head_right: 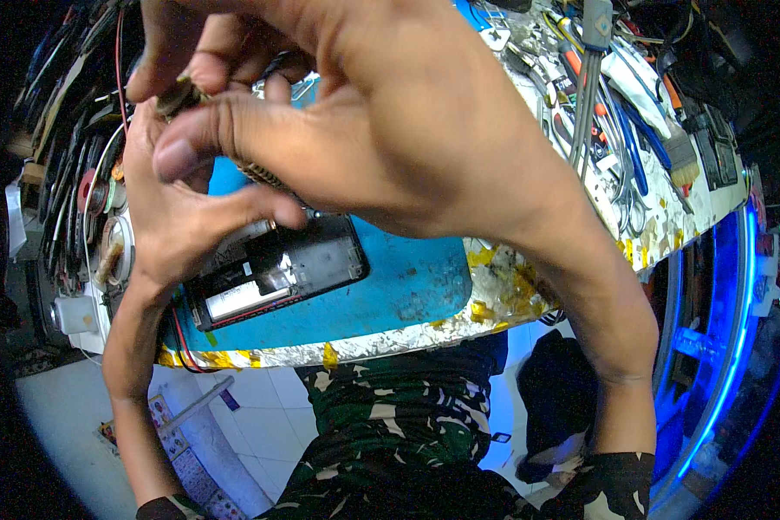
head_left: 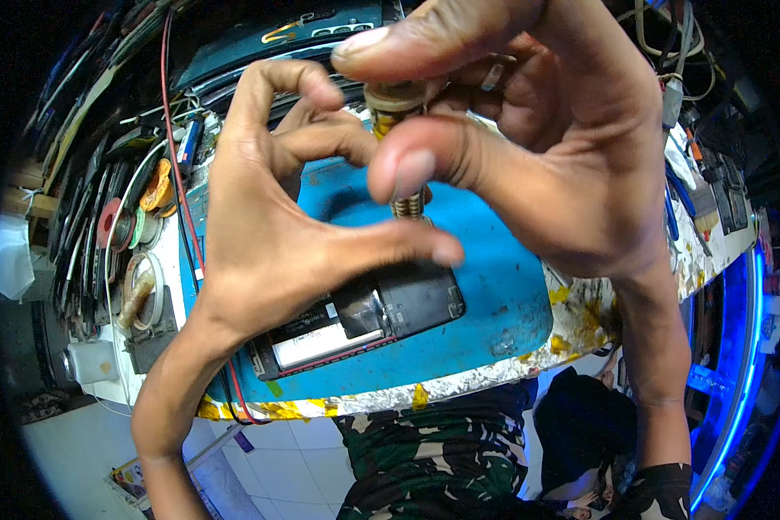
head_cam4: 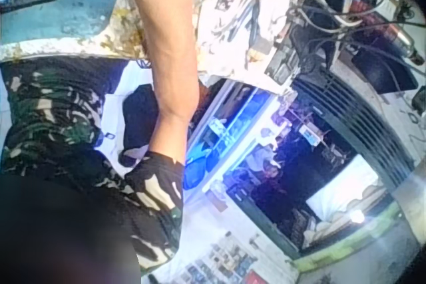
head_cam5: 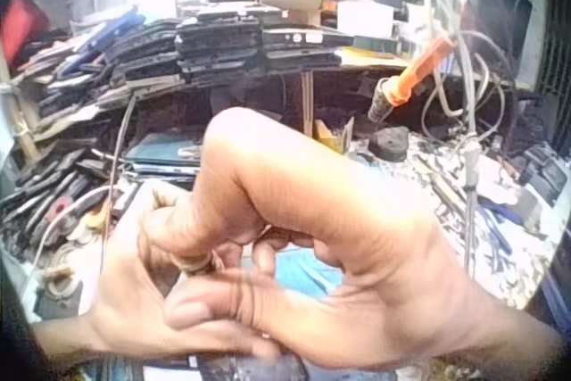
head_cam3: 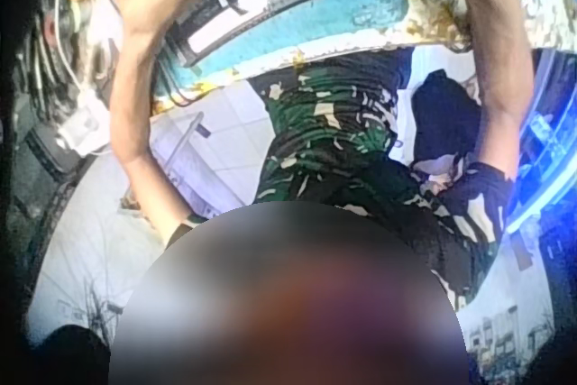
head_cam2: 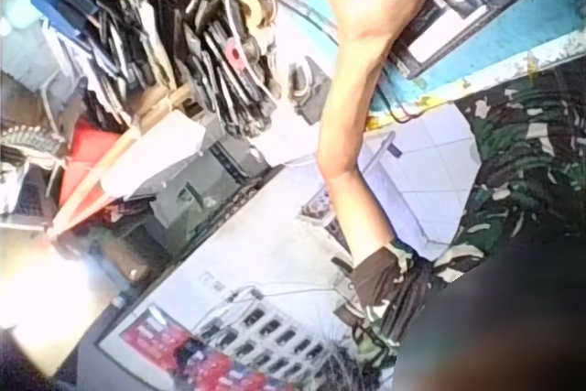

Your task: The person disassembles a smartphone by removing screws and prying open the back cover. They remove the battery and other internal components, then place a new battery into the phone and begin reassembly.

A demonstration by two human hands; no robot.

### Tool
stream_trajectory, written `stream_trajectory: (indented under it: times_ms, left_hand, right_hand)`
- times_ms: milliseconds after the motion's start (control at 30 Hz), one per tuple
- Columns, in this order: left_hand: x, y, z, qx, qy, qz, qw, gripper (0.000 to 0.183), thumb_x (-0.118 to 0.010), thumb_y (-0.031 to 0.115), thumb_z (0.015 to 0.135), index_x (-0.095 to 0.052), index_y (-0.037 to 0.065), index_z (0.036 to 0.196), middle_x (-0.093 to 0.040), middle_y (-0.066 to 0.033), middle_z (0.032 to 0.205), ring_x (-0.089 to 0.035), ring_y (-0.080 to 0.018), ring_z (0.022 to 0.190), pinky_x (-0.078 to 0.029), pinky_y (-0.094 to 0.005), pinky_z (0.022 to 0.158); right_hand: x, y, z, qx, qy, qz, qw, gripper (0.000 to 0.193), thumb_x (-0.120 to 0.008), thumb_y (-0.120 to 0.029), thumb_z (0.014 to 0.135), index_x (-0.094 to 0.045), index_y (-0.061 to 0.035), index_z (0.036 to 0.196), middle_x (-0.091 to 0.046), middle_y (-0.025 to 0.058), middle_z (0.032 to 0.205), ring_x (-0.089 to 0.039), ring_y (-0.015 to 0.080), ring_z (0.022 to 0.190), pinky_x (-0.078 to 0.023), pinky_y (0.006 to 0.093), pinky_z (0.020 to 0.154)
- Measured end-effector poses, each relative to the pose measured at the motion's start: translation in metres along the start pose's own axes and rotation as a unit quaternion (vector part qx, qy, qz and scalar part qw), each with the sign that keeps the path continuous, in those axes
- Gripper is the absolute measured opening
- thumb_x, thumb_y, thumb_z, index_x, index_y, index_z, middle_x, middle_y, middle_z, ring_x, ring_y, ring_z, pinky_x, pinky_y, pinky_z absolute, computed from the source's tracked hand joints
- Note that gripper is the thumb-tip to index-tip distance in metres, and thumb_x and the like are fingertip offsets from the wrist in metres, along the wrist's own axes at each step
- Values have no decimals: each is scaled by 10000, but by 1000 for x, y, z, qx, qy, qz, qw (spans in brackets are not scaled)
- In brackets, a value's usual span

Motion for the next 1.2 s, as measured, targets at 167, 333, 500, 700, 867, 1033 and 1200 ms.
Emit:
stream_trajectory:
  times_ms: [167,333,500,700,867,1033,1200]
  left_hand:
    - [2,1,-2,51,-43,-38,997,835,-834,118,723,-319,-44,1360,-533,-172,1257,-541,-228,1184,-436,-377,1013]
    - [4,-4,0,-7,-24,58,998,1002,-942,169,533,-360,-39,1321,-564,-145,1180,-559,-233,1146,-438,-380,1005]
    - [0,-7,0,-76,-65,93,991,1144,-989,259,425,-363,-26,1338,-518,-140,1247,-513,-250,1188,-406,-375,1028]
    - [-1,-21,-8,74,-134,228,962,1125,-967,360,471,-383,-31,1350,-487,-160,1309,-470,-259,1246,-372,-375,1067]
    - [-1,-24,-6,111,-134,223,959,1106,-965,366,482,-401,-32,1346,-510,-164,1295,-483,-266,1236,-369,-394,1075]
    - [-1,-22,-6,68,-127,202,969,1075,-964,352,491,-417,-11,1342,-518,-169,1293,-489,-266,1232,-377,-400,1067]
    - [-1,-27,-8,72,-124,172,975,1103,-967,318,487,-382,10,1370,-490,-148,1333,-469,-262,1257,-358,-401,1079]
  right_hand:
    - [-1,1,0,0,-1,-1,1000,435,-628,89,786,-479,41,1192,-614,172,879,-643,242,762,-548,312,662]
    - [-3,2,0,-1,-1,-2,1000,443,-628,75,792,-471,34,1204,-613,169,871,-638,242,759,-543,315,661]
    - [-1,3,0,-2,1,-3,1000,450,-628,61,798,-464,28,1216,-613,165,864,-634,243,757,-538,319,660]
    - [0,1,-2,-7,1,-3,1000,460,-628,44,805,-455,19,1230,-613,160,854,-628,243,753,-533,322,659]
    - [-1,1,-1,-5,2,-5,1000,468,-629,30,811,-448,13,1241,-612,157,846,-623,244,750,-528,325,658]
    - [-2,2,1,-2,6,-6,1000,476,-629,16,817,-440,6,1253,-612,153,838,-618,244,747,-524,328,657]
    - [-3,2,2,-2,10,-10,1000,484,-629,2,822,-433,-1,1265,-612,149,830,-614,245,745,-519,331,656]
Point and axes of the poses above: each hand's wrist, its own z-axis towards the middle knuckle, its own x-axis out of the back of the hand, y = z × x, the point moved 5 cm from there along z, towards the middle knuckle
